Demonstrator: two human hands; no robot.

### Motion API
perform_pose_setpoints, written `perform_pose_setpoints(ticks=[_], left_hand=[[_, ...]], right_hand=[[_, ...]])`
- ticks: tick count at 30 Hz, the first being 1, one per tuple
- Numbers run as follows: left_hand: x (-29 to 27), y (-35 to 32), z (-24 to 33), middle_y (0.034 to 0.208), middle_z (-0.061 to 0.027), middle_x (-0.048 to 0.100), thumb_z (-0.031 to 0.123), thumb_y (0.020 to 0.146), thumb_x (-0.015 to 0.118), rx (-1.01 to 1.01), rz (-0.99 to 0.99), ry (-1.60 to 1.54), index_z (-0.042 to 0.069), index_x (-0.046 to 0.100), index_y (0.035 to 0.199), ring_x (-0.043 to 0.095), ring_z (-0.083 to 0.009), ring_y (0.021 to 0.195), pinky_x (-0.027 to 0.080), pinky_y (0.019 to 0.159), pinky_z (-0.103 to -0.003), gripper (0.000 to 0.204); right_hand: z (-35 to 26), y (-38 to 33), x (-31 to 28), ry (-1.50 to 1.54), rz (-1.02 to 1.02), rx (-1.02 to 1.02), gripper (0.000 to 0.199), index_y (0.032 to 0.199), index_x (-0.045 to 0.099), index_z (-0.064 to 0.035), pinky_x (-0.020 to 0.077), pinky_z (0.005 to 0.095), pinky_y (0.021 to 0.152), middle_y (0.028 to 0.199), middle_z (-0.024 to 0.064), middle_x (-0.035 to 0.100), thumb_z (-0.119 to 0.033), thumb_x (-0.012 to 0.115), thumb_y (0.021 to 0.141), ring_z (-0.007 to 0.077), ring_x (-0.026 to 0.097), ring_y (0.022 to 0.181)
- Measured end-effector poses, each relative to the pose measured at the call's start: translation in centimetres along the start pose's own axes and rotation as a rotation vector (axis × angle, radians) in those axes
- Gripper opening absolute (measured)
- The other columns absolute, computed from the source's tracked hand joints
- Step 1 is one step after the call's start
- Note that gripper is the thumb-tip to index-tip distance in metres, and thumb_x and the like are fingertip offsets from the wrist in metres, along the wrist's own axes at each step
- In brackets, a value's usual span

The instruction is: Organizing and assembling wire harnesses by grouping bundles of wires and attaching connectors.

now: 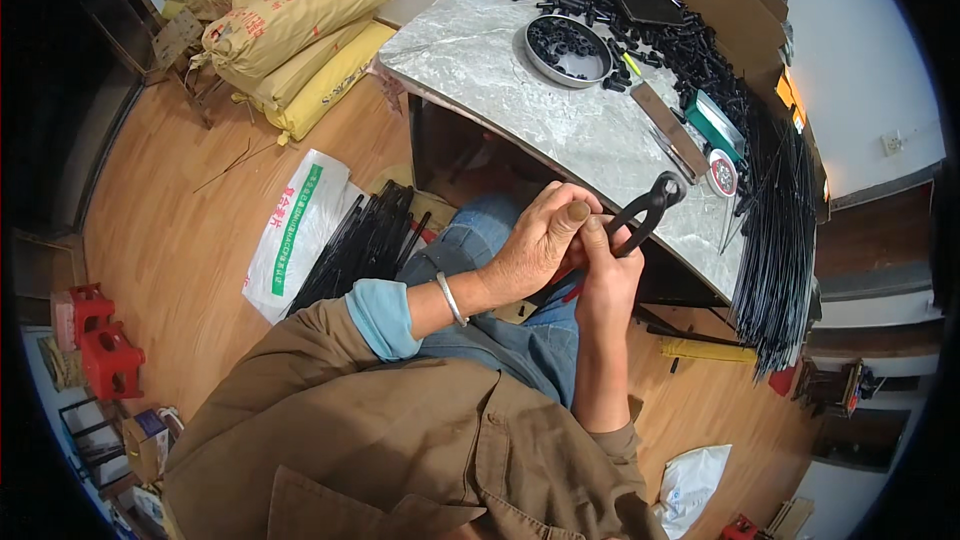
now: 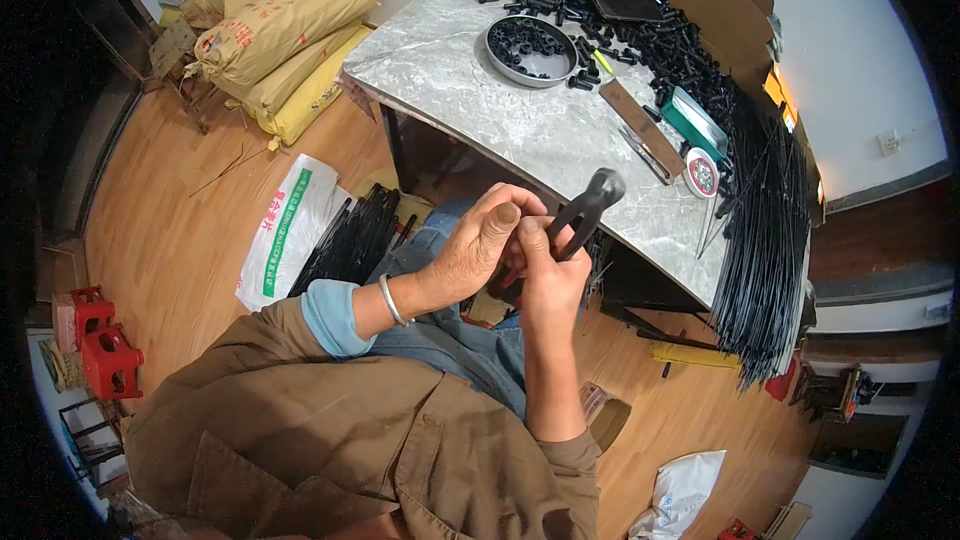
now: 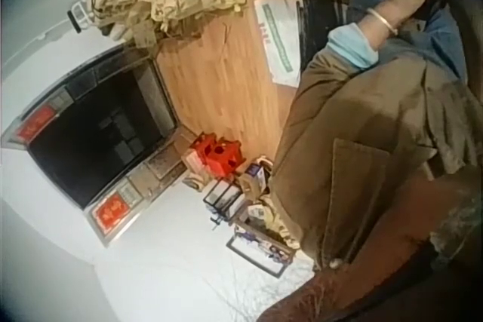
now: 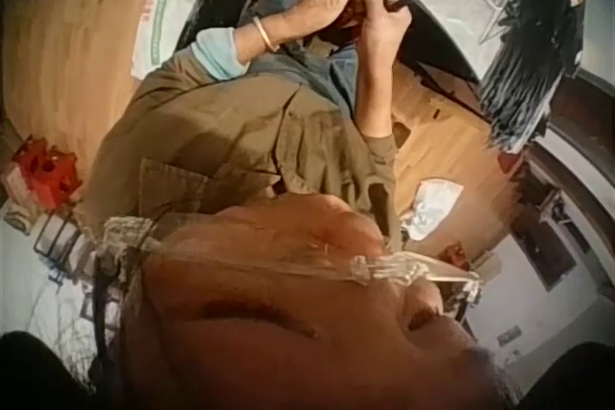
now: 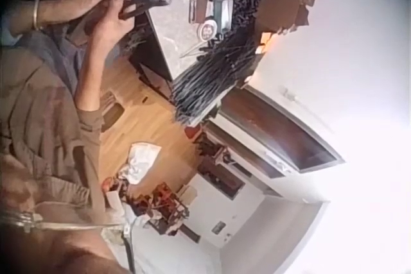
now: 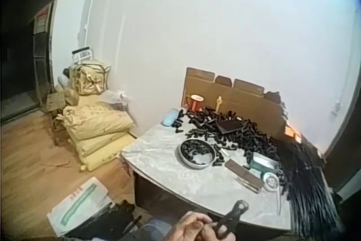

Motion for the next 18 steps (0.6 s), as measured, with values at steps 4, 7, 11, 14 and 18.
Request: perform_pose_setpoints(ticks=[4, 7, 11, 14, 18], left_hand=[[0.0, 0.3, 1.1, 0.087, -0.0002, 0.051, 0.056, 0.097, 0.034, 0.079, 0.067, 0.057, 0.003, 0.053, 0.102, 0.048, -0.0062, 0.076, 0.042, 0.070, -0.021, 0.056], [-0.8, 0.4, 1.0, 0.088, -0.0002, 0.050, 0.053, 0.099, 0.035, -0.027, 0.029, -0.068, 0.002, 0.054, 0.096, 0.046, -0.0070, 0.080, 0.041, 0.073, -0.023, 0.055], [-1.5, 0.3, 1.2, 0.079, 0.0015, 0.049, 0.054, 0.098, 0.038, -0.149, -0.041, -0.200, 0.004, 0.055, 0.091, 0.044, -0.0041, 0.074, 0.039, 0.065, -0.021, 0.054], [-1.4, 0.4, 1.3, 0.064, 0.0031, 0.046, 0.060, 0.096, 0.033, -0.244, -0.019, -0.294, 0.006, 0.057, 0.090, 0.040, -0.0048, 0.056, 0.035, 0.050, -0.021, 0.060], [-2.1, 0.6, 1.3, 0.059, 0.0030, 0.045, 0.063, 0.095, 0.031, -0.215, -0.069, -0.264, 0.004, 0.058, 0.082, 0.035, -0.0037, 0.051, 0.028, 0.044, -0.020, 0.066]], right_hand=[[0.5, -1.5, 1.1, -0.301, 0.114, -0.283, 0.017, 0.100, 0.065, 0.0028, 0.0441, 0.0214, 0.064, 0.079, 0.0001, 0.059, -0.012, 0.058, 0.095, 0.0067, 0.053, 0.071], [0.7, -2.1, 1.2, -0.559, 0.052, -0.514, 0.025, 0.112, 0.062, 0.0013, 0.0467, 0.0271, 0.066, 0.080, 0.0096, 0.061, -0.009, 0.062, 0.089, 0.0124, 0.055, 0.073], [-0.7, -2.3, 0.5, -0.543, -0.145, -0.277, 0.023, 0.109, 0.062, 0.0036, 0.0470, 0.0266, 0.064, 0.077, 0.0109, 0.060, -0.003, 0.060, 0.087, 0.0125, 0.056, 0.070], [-2.7, -1.8, -0.3, -0.334, -0.275, 0.011, 0.017, 0.090, 0.063, 0.0030, 0.0441, 0.0252, 0.055, 0.070, 0.0029, 0.059, -0.012, 0.056, 0.091, 0.0089, 0.052, 0.060], [-5.4, -1.6, -2.2, -0.178, -0.531, 0.246, 0.054, 0.139, 0.033, 0.0070, 0.0500, 0.0273, 0.055, 0.090, 0.0123, 0.061, -0.017, 0.050, 0.095, 0.0144, 0.057, 0.063]])
Point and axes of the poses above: each hand's wrist, its own y-axis towards the middle knuckle, its own x-axis out of the palm, z = x × y, the point moved 1 cm from there along y, towards the middle knuckle
